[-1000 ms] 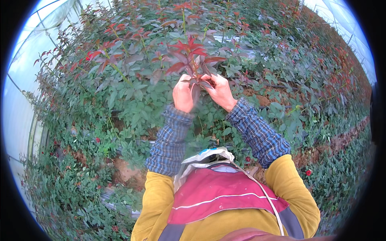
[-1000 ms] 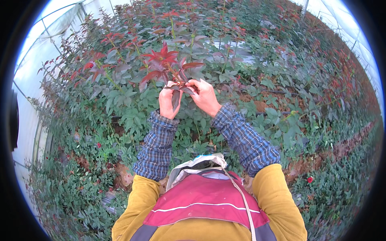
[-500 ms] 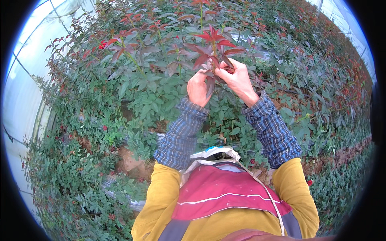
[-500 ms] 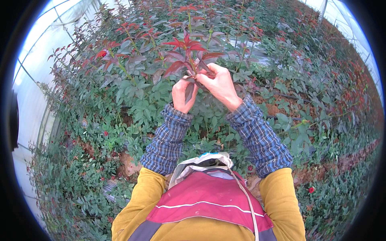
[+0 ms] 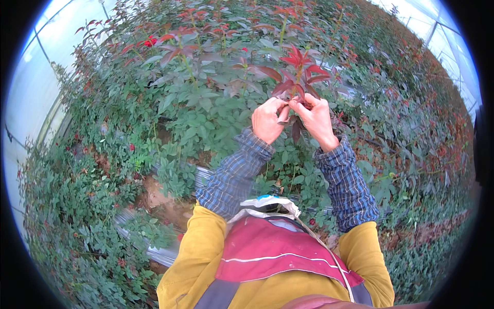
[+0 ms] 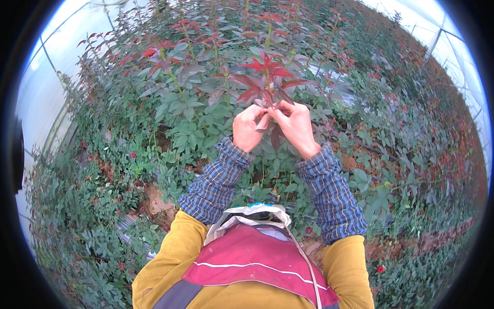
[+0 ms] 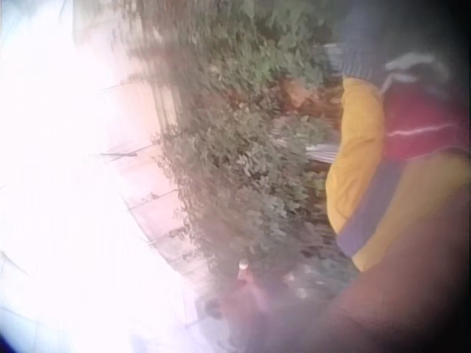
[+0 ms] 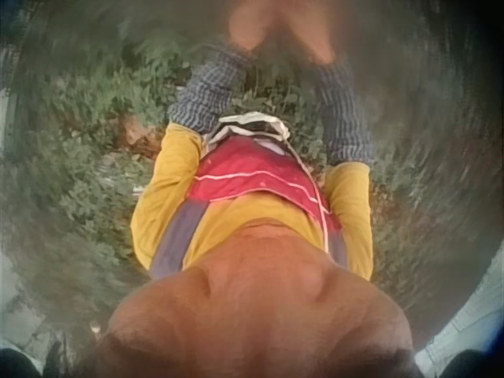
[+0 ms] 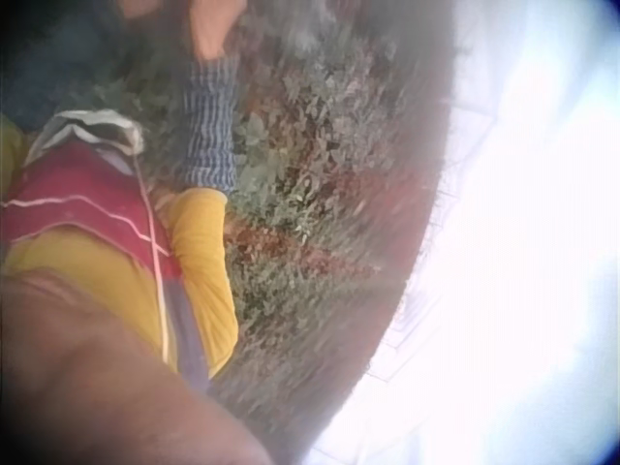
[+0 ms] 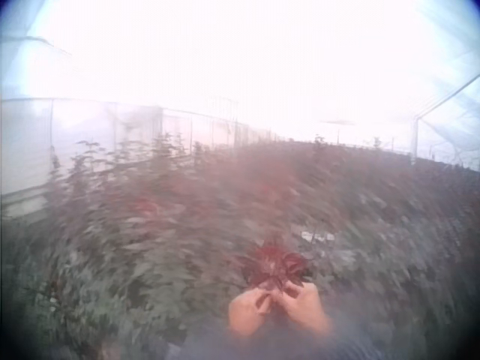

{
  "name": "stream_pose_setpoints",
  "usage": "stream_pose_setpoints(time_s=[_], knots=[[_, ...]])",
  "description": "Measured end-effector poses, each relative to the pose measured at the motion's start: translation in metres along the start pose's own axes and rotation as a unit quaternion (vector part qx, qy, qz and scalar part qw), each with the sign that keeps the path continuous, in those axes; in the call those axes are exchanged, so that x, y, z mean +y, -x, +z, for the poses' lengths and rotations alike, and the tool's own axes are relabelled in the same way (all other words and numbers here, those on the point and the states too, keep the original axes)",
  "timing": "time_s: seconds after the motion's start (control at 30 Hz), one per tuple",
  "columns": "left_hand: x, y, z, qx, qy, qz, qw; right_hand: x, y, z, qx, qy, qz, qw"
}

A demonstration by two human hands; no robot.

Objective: The person walks through a greenhouse and repeatedly plucks red roses from bushes by hand. They remove leaves from the stems and place the cut roses into a cloth bag attached to their waist. Another worker is visible in the background performing the same task.

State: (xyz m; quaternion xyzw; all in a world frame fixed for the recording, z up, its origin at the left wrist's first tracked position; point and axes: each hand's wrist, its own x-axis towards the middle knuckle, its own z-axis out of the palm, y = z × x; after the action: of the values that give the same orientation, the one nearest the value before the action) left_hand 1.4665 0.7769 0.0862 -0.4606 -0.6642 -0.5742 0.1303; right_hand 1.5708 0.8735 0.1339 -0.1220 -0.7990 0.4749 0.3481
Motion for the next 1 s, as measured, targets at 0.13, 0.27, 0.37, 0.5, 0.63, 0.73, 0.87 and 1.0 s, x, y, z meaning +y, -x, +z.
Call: stream_pose_setpoints(time_s=[0.13,0.27,0.37,0.5,0.63,0.73,0.87,1.0], knots=[[0.005,-0.003,-0.006,-0.008,-0.010,-0.019,1.000,0.011,-0.002,0.006,0.016,-0.019,-0.024,0.999],[0.004,0.000,0.003,0.014,-0.015,0.001,1.000,0.011,0.006,0.008,0.058,-0.062,0.008,0.996],[0.006,-0.001,0.005,-0.009,-0.004,-0.013,1.000,0.009,0.010,0.010,0.098,-0.046,0.009,0.994],[0.001,0.001,0.011,0.005,0.017,-0.019,1.000,-0.007,0.013,0.012,0.135,0.101,-0.068,0.983],[0.004,0.006,0.006,0.008,0.051,-0.066,0.996,-0.012,0.022,0.012,0.166,-0.003,-0.115,0.979],[-0.001,0.004,0.001,-0.025,0.041,-0.051,0.998,-0.032,0.019,0.017,0.195,0.034,-0.188,0.962],[-0.003,0.007,0.007,0.001,0.067,-0.033,0.997,-0.032,0.011,0.014,0.149,0.152,-0.177,0.961],[0.016,0.002,0.012,0.021,0.054,-0.033,0.998,-0.027,0.013,0.006,0.191,0.166,-0.210,0.944]])
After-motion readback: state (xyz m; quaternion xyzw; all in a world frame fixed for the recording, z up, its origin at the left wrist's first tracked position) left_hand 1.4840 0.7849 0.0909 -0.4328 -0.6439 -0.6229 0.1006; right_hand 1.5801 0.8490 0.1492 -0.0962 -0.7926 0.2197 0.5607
